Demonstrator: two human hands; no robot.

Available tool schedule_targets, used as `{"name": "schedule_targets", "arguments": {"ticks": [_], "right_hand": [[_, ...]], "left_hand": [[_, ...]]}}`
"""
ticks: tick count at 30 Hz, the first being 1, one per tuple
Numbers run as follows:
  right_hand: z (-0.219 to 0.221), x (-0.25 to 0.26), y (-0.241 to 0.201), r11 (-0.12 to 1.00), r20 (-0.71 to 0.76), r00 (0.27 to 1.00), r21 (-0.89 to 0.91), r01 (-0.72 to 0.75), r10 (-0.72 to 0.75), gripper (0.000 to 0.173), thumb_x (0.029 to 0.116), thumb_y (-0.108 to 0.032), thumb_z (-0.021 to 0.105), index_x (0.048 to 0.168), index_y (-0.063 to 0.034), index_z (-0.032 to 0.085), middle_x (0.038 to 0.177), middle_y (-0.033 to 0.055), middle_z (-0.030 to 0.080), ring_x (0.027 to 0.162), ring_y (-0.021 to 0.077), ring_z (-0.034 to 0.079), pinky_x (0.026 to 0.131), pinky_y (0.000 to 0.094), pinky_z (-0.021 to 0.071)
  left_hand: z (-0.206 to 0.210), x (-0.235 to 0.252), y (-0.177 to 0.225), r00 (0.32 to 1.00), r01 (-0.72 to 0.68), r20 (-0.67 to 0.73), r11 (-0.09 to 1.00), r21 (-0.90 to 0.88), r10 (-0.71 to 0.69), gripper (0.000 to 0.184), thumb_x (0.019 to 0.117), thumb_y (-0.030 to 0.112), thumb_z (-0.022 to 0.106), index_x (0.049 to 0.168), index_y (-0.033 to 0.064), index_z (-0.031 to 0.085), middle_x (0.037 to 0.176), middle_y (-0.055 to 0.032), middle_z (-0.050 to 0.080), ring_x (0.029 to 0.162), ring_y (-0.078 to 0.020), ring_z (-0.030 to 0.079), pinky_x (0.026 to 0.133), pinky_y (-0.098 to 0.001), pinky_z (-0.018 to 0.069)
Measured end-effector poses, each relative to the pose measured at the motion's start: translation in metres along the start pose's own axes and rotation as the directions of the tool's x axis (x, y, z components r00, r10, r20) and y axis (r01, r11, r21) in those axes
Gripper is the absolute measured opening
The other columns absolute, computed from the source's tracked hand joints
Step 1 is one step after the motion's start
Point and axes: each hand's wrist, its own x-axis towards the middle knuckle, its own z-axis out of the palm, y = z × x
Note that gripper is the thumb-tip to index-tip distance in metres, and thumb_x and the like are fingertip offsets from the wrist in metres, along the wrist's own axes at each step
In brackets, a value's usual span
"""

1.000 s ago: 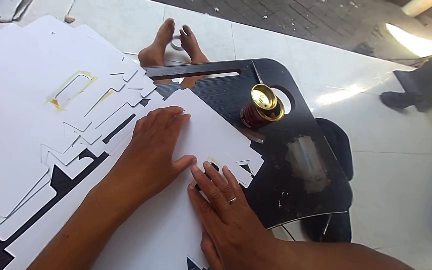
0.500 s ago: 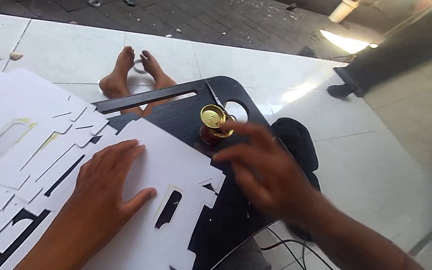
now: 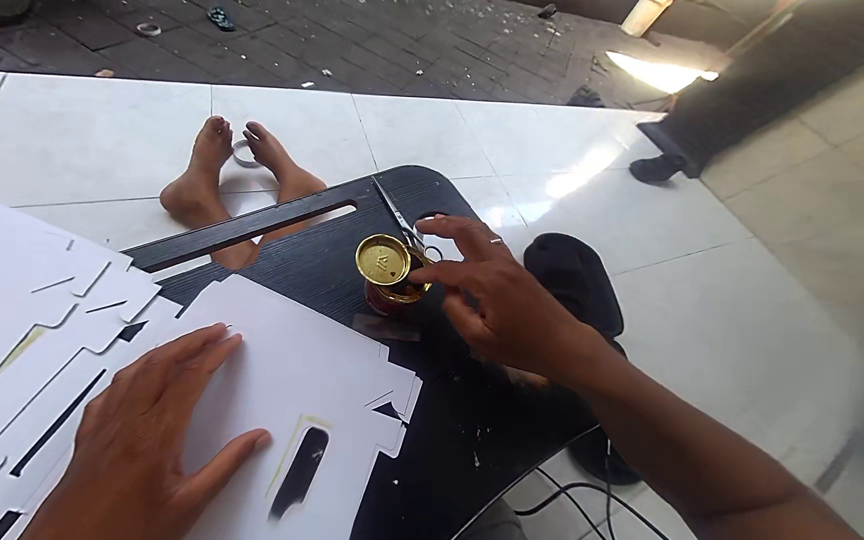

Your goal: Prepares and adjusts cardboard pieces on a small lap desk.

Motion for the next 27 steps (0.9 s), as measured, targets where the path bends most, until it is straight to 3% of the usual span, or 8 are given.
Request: {"name": "schedule_targets", "arguments": {"ticks": [2,5,8,12,21,27], "right_hand": [[-0.002,-0.001,0.0,1.0,0.008,1.0,0.02,0.007,-0.007,0.029,0.086,-0.006,0.055,0.102,-0.0113,0.079,0.147,0.0132,0.054,0.144,0.0319,0.042,0.116,0.0534,0.0355],[-0.007,-0.003,-0.001,0.994,0.033,0.999,0.105,-0.032,0.029,0.029,0.0878,-0.007,0.052,0.099,-0.0131,0.078,0.148,0.0092,0.053,0.139,0.0236,0.046,0.108,0.0423,0.045],[-0.011,-0.002,-0.001,0.948,0.107,0.987,0.281,-0.149,0.123,0.029,0.0913,-0.008,0.05,0.101,-0.0149,0.077,0.146,0.0049,0.053,0.133,0.0142,0.049,0.099,0.0325,0.0495],[-0.017,-0.001,0.001,0.84,0.216,0.955,0.462,-0.285,0.204,0.029,0.0944,-0.008,0.049,0.104,-0.0157,0.076,0.143,0.0009,0.055,0.131,0.008,0.05,0.097,0.0273,0.0501],[-0.021,-0.001,0.009,0.568,0.353,0.902,0.701,-0.431,0.249,0.033,0.0954,-0.007,0.043,0.1,-0.0089,0.075,0.141,0.0049,0.058,0.132,0.0175,0.053,0.107,0.039,0.0485],[-0.022,-0.007,0.019,0.535,0.333,0.919,0.748,-0.393,0.21,0.032,0.0971,-0.016,0.044,0.097,-0.0128,0.076,0.137,0.0042,0.063,0.133,0.02,0.054,0.107,0.0406,0.0488]], "left_hand": [[-0.001,0.0,0.001,1.0,0.003,0.006,1.0,-0.003,-0.003,0.083,0.0847,0.063,0.066,0.143,0.0052,0.056,0.151,-0.0221,0.048,0.138,-0.0468,0.043,0.103,-0.0677,0.0336],[-0.001,-0.001,0.001,1.0,0.009,0.014,1.0,-0.002,-0.009,0.082,0.0848,0.062,0.066,0.144,0.0055,0.056,0.152,-0.0209,0.048,0.139,-0.0463,0.043,0.104,-0.0679,0.0328],[-0.001,-0.001,0.0,1.0,0.005,0.009,1.0,0.0,-0.005,0.082,0.0849,0.064,0.066,0.143,0.0065,0.057,0.152,-0.0202,0.048,0.139,-0.0456,0.043,0.104,-0.0676,0.0332],[0.001,-0.002,-0.001,1.0,0.004,-0.003,1.0,0.002,-0.004,0.082,0.0846,0.064,0.065,0.144,0.008,0.057,0.153,-0.0186,0.048,0.14,-0.044,0.043,0.105,-0.0669,0.0325],[0.006,-0.003,-0.002,0.998,-0.005,-0.059,1.0,0.015,0.006,0.081,0.0842,0.067,0.062,0.142,0.0103,0.059,0.152,-0.016,0.05,0.138,-0.0421,0.046,0.102,-0.0667,0.0353],[0.012,-0.003,0.002,0.992,0.02,-0.124,0.998,0.063,-0.012,0.083,0.0828,0.073,0.055,0.14,0.0137,0.061,0.151,-0.0083,0.052,0.138,-0.0351,0.048,0.106,-0.0643,0.0356]]}}
